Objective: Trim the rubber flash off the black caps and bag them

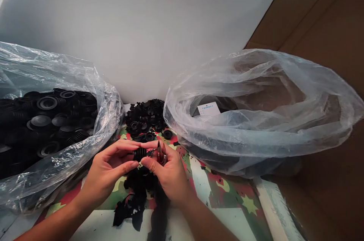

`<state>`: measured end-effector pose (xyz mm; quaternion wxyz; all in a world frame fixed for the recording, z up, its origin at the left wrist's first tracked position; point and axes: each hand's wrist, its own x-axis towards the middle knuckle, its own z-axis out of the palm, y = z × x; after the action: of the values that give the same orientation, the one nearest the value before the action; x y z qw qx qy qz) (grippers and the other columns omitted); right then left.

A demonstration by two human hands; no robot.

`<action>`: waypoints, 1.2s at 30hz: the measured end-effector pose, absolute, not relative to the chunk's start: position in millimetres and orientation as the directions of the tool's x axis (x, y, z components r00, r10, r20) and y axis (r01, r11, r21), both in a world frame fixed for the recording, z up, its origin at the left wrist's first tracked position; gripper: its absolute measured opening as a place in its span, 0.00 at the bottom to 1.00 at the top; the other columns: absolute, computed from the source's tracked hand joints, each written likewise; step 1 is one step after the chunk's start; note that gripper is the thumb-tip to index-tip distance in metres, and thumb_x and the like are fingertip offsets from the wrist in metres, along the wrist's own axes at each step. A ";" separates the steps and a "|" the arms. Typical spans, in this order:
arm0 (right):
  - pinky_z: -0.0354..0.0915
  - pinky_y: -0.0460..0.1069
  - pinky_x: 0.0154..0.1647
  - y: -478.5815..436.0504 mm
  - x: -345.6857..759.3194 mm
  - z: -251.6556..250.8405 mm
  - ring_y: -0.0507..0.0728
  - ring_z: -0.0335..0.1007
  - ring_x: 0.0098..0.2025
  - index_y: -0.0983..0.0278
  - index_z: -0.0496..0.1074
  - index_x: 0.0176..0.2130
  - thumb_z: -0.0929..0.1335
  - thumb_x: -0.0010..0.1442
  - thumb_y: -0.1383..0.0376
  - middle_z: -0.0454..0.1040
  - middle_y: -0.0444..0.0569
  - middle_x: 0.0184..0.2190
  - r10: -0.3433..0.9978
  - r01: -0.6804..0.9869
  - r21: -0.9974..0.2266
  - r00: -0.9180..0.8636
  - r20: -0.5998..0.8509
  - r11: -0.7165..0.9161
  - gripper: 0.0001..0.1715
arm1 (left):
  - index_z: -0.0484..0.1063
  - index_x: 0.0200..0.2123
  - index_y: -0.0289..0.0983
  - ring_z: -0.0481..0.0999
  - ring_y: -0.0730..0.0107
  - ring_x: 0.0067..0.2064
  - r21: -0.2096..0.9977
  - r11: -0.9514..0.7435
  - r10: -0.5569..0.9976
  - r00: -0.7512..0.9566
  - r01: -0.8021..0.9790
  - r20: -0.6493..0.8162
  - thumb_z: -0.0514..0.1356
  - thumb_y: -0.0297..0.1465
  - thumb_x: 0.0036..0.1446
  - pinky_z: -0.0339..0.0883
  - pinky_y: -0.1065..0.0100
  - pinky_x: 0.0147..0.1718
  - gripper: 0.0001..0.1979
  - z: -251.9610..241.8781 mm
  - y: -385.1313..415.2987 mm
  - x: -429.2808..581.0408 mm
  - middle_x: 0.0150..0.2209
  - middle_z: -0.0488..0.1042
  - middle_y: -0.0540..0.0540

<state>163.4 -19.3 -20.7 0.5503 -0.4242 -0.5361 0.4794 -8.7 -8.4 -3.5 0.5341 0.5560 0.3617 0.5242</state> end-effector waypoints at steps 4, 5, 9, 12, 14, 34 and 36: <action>0.55 0.46 0.25 -18.7 163.8 -20.7 0.49 0.54 0.23 0.62 0.80 0.41 0.76 0.54 0.50 0.60 0.37 0.22 0.982 -0.090 -0.978 -0.024 0.190 0.187 0.22 | 0.83 0.34 0.39 0.83 0.61 0.44 0.958 -0.171 0.960 0.181 -0.231 0.215 0.73 0.25 0.48 0.79 0.66 0.43 0.09 -3.0 -7.5 -8.3 0.41 0.82 0.44; 0.55 0.46 0.25 -18.6 163.8 -21.1 0.49 0.54 0.23 0.62 0.80 0.41 0.76 0.54 0.50 0.61 0.37 0.22 0.981 -0.096 -0.977 -0.024 0.192 0.189 0.21 | 0.83 0.34 0.40 0.83 0.61 0.43 0.956 -0.166 0.959 0.184 -0.242 0.213 0.73 0.25 0.48 0.79 0.66 0.42 0.08 -3.1 -7.4 -8.5 0.42 0.82 0.44; 0.56 0.46 0.25 -19.2 163.4 -23.5 0.50 0.56 0.24 0.62 0.80 0.41 0.76 0.54 0.49 0.61 0.38 0.22 0.979 -0.113 -0.973 -0.015 0.203 0.200 0.22 | 0.83 0.33 0.40 0.82 0.62 0.43 0.954 -0.142 0.962 0.189 -0.263 0.195 0.73 0.25 0.49 0.79 0.66 0.42 0.08 -5.3 -6.9 -10.0 0.42 0.82 0.45; 0.57 0.46 0.24 -20.1 163.7 -25.0 0.50 0.56 0.23 0.62 0.80 0.41 0.75 0.55 0.48 0.60 0.38 0.21 0.979 -0.106 -0.974 -0.006 0.204 0.202 0.22 | 0.82 0.33 0.40 0.82 0.61 0.44 0.955 -0.129 0.965 0.189 -0.267 0.183 0.73 0.26 0.49 0.78 0.66 0.43 0.07 -7.7 -6.7 -10.6 0.42 0.82 0.45; 0.57 0.45 0.23 -20.1 164.6 -25.1 0.50 0.55 0.23 0.61 0.80 0.42 0.75 0.57 0.49 0.60 0.37 0.21 0.978 -0.086 -0.974 -0.015 0.210 0.208 0.21 | 0.82 0.33 0.40 0.82 0.60 0.44 0.959 -0.110 0.965 0.201 -0.262 0.166 0.74 0.28 0.49 0.77 0.66 0.43 0.07 -8.8 -6.0 -11.0 0.41 0.82 0.44; 0.56 0.44 0.21 -18.5 163.9 -22.7 0.48 0.56 0.22 0.60 0.78 0.47 0.73 0.56 0.61 0.69 0.39 0.26 0.960 0.093 -0.958 -0.097 0.262 0.271 0.17 | 0.84 0.40 0.40 0.70 0.76 0.26 0.983 -0.143 0.950 0.262 -0.116 0.169 0.74 0.29 0.47 0.68 0.75 0.24 0.14 0.8 -3.6 -12.1 0.36 0.76 0.47; 0.53 0.44 0.20 -19.8 163.2 -23.1 0.48 0.54 0.21 0.60 0.77 0.47 0.73 0.57 0.60 0.66 0.38 0.24 0.971 0.047 -0.975 -0.108 0.211 0.217 0.17 | 0.83 0.41 0.39 0.74 0.74 0.28 0.982 -0.062 0.948 0.297 -0.177 0.113 0.74 0.30 0.49 0.70 0.74 0.26 0.13 -1.8 -2.5 -13.5 0.36 0.78 0.47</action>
<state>163.2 -19.8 -23.1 0.5098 -0.4312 -0.5905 0.4533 -13.5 -2.5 -1.8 0.5885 0.5498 0.3506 0.4780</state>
